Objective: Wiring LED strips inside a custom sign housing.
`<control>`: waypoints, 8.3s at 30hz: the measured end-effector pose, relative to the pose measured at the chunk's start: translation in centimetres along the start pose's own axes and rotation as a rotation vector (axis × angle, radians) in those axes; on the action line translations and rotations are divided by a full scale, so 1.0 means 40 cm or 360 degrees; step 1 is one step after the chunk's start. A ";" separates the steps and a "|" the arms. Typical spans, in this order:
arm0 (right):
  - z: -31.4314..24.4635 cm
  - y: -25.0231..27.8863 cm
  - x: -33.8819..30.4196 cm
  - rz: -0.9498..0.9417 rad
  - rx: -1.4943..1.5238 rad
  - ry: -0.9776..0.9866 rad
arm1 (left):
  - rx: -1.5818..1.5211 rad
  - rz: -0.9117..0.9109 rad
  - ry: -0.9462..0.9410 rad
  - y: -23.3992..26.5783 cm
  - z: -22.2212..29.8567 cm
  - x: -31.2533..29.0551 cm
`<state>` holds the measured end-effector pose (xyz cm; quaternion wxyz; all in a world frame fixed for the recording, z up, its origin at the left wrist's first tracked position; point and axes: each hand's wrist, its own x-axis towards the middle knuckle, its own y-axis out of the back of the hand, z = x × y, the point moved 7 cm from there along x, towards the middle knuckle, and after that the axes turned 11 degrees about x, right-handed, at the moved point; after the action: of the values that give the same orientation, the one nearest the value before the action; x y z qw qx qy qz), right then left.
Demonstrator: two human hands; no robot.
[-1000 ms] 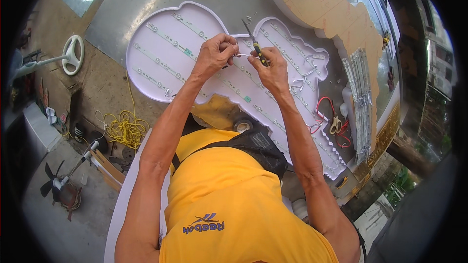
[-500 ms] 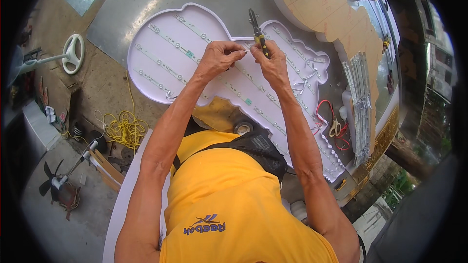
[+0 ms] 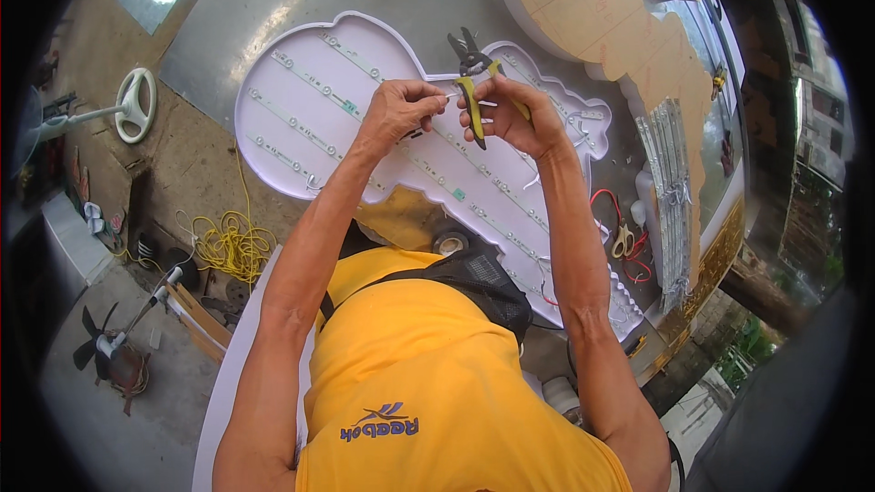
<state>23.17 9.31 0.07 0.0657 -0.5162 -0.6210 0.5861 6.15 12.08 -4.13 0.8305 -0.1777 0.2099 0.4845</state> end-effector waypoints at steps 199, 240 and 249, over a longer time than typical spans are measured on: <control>0.226 0.295 -0.598 0.1184 -0.0854 0.0375 | 0.1130 -0.0663 -0.0352 -0.558 -0.040 0.041; 0.206 0.226 -0.582 0.1410 -0.1971 0.0745 | 0.1089 -0.0578 -0.0448 -0.555 -0.043 0.038; 0.201 0.243 -0.583 0.1345 -0.1469 0.0545 | 0.0856 -0.0684 -0.0315 -0.541 -0.046 0.034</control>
<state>33.83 -14.88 2.11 -0.3011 -0.7774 -0.5332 0.1437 25.45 2.04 -4.43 0.9467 0.0550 0.2063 0.2411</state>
